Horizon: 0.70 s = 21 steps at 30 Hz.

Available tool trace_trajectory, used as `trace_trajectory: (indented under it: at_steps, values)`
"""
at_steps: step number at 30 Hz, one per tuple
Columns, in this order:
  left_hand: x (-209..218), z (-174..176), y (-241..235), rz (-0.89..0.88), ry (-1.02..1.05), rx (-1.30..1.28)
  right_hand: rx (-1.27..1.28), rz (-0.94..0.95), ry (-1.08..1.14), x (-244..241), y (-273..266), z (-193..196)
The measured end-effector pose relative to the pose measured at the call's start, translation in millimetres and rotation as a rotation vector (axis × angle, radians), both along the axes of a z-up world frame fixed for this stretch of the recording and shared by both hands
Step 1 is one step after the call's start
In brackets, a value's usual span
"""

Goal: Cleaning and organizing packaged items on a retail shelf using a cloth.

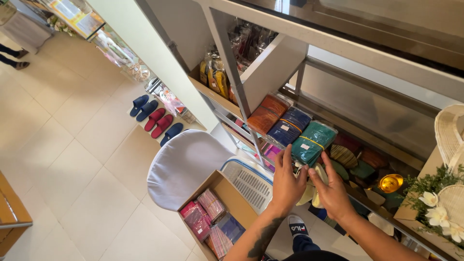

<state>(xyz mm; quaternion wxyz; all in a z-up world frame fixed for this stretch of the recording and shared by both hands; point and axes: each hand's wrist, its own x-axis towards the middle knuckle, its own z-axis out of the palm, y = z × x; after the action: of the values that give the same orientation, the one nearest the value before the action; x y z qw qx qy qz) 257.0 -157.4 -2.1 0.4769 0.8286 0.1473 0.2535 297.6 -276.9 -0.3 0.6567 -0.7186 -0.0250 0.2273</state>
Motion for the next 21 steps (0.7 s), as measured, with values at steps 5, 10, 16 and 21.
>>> trace_trajectory:
  at_steps: [5, 10, 16, 21]
  values:
    - [0.0, 2.8, 2.9, -0.025, -0.018, -0.014, -0.028, 0.027, 0.043, 9.9, -0.8, -0.5]
    - [-8.2, 10.8, 9.6, -0.016, 0.033, 0.031, -0.373, 0.099, -0.456, 0.1, -12.9, -3.7]
    - [-17.4, 4.5, 26.4, -0.057, 0.079, -0.194, -0.118, 0.133, -0.385, -13.4, 0.7, -20.3]
    - [-26.4, -30.2, 47.7, -0.279, 0.133, -0.744, -0.105, 0.069, -0.269, -5.0, 18.7, -11.0]
